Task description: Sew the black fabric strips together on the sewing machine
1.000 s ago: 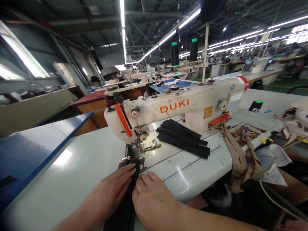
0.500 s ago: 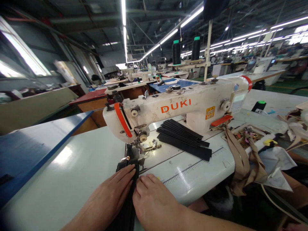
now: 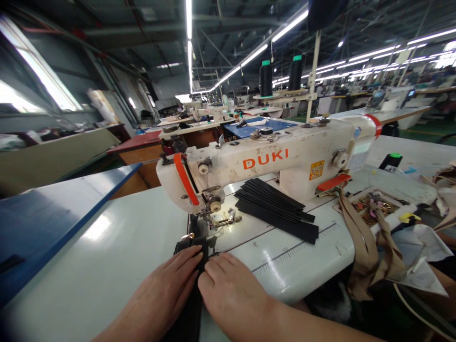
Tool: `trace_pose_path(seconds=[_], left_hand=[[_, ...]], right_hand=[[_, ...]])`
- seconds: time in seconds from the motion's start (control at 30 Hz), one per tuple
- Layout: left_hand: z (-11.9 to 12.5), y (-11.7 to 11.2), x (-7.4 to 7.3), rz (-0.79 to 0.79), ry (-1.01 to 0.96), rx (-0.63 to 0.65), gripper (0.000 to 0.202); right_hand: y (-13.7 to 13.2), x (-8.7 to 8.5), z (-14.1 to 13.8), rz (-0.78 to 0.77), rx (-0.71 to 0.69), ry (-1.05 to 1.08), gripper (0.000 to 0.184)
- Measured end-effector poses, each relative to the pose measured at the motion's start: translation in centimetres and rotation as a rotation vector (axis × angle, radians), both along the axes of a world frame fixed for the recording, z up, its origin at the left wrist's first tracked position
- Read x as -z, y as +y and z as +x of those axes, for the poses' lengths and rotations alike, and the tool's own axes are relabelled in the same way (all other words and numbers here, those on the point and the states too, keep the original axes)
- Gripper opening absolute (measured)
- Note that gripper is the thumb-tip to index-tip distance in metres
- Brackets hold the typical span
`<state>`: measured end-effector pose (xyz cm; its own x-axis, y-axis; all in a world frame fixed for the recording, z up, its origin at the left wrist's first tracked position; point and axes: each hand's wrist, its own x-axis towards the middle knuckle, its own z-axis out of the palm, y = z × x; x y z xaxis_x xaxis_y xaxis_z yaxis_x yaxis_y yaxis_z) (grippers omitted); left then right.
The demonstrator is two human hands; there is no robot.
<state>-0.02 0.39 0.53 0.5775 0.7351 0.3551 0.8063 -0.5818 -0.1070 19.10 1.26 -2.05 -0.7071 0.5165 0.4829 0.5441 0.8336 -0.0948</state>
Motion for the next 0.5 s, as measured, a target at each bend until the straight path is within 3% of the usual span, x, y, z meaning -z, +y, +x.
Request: trace_pose_path(seconds=[0.23, 0.5], left_hand=[[0.1, -0.2, -0.2, -0.022, -0.061, -0.02, 0.034], [0.3, -0.3, -0.5, -0.083, -0.041, -0.031, 0.034]], right_hand=[[1.1, -1.7, 0.3, 0.051, -0.175, -0.097, 0.012], [2.2, -1.6, 0.3, 0.145, -0.267, -0.152, 0.013]])
